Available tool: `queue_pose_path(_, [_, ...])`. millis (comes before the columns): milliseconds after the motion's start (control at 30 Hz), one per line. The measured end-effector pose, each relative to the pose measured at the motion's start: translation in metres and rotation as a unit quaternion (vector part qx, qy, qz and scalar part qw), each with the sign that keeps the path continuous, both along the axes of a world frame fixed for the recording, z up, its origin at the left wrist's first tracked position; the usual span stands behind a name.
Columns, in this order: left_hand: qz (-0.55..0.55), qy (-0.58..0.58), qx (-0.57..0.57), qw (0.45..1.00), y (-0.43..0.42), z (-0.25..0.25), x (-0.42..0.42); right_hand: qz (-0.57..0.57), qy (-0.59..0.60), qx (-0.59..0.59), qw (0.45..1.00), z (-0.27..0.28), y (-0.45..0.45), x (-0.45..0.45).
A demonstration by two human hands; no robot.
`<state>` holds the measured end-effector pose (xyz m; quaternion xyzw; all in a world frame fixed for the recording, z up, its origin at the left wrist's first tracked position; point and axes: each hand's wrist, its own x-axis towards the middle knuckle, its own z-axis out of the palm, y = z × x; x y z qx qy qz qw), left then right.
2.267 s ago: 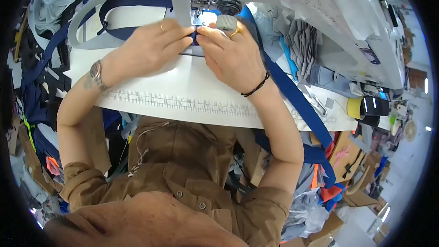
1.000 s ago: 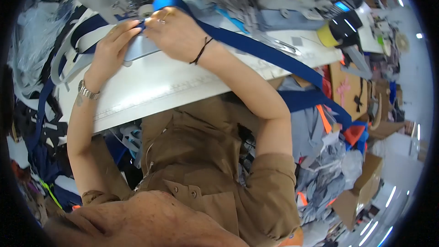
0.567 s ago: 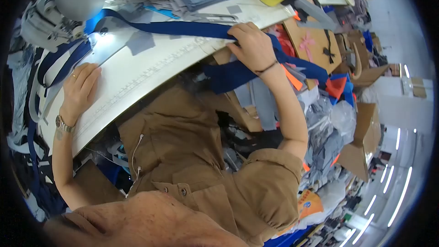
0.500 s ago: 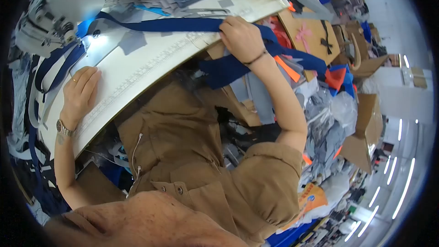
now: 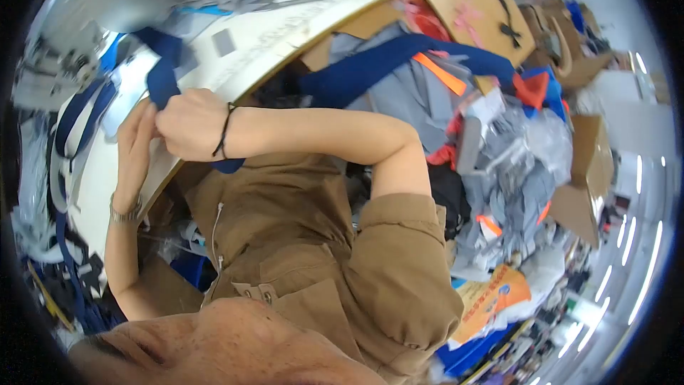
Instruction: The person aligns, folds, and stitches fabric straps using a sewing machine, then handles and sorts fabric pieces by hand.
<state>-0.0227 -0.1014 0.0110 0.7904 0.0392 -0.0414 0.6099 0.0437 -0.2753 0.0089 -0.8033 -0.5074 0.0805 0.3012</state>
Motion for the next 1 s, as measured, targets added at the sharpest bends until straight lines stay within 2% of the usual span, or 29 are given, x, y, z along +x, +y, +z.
queue_pose_path(67, [-0.012, 0.026, 0.047, 0.999, 0.014, 0.004, 0.002, 0.047, 0.098, 0.111, 0.988, -0.019, 0.009, 0.006])
queue_pose_path(133, [0.045, -0.052, 0.061, 0.996, 0.021, -0.008, 0.002, 0.084, 0.09, 0.202, 0.972, -0.024, 0.009, 0.013])
queue_pose_path(200, [0.055, -0.033, 0.104, 0.992, 0.033, -0.005, 0.003, 0.127, -0.082, 0.193, 0.97, -0.024, 0.005, 0.023])
queue_pose_path(233, [0.082, -0.078, 0.155, 0.981, 0.032, -0.004, 0.002, 0.116, -0.164, 0.163, 0.966, -0.026, 0.007, 0.026])
queue_pose_path(267, [0.089, -0.113, 0.222, 0.964, 0.035, -0.004, 0.0, 0.119, -0.174, 0.158, 0.965, -0.027, 0.011, 0.029])
queue_pose_path(300, [0.079, -0.223, 0.327, 0.915, 0.04, -0.005, -0.002, 0.121, -0.176, 0.147, 0.966, -0.024, 0.012, 0.031])
queue_pose_path(333, [0.063, -0.325, 0.425, 0.842, 0.042, -0.006, -0.004, 0.121, -0.178, 0.135, 0.967, -0.019, 0.012, 0.032])
queue_pose_path(400, [0.044, -0.343, 0.465, 0.815, 0.042, -0.002, -0.02, 0.12, -0.209, 0.105, 0.965, -0.013, 0.01, 0.035])
queue_pose_path(467, [-0.025, -0.328, 0.417, 0.847, 0.038, -0.004, -0.036, 0.108, -0.232, 0.09, 0.962, -0.011, 0.008, 0.036])
queue_pose_path(533, [-0.093, -0.291, 0.493, 0.814, 0.035, -0.001, -0.038, 0.102, -0.245, 0.077, 0.961, -0.009, 0.003, 0.033])
queue_pose_path(633, [-0.112, -0.292, 0.484, 0.817, 0.037, -0.02, -0.025, 0.083, -0.261, 0.061, 0.96, -0.007, 0.0, 0.03])
queue_pose_path(667, [-0.106, -0.289, 0.457, 0.834, 0.038, -0.023, -0.018, 0.073, -0.263, 0.059, 0.96, -0.006, -0.002, 0.028])
queue_pose_path(767, [-0.113, -0.259, 0.366, 0.887, 0.039, -0.019, -0.003, 0.078, -0.207, 0.074, 0.972, -0.001, 0.0, 0.03])
queue_pose_path(833, [-0.146, -0.28, 0.348, 0.883, 0.039, -0.018, -0.007, 0.057, -0.153, 0.047, 0.985, -0.005, 0.003, 0.035])
queue_pose_path(900, [-0.194, -0.265, 0.347, 0.879, 0.042, -0.008, -0.021, 0.061, -0.194, 0.052, 0.978, -0.013, 0.004, 0.048])
queue_pose_path(1000, [-0.193, -0.222, 0.395, 0.87, 0.047, 0.002, -0.066, 0.053, -0.255, 0.042, 0.965, -0.016, 0.003, 0.066])
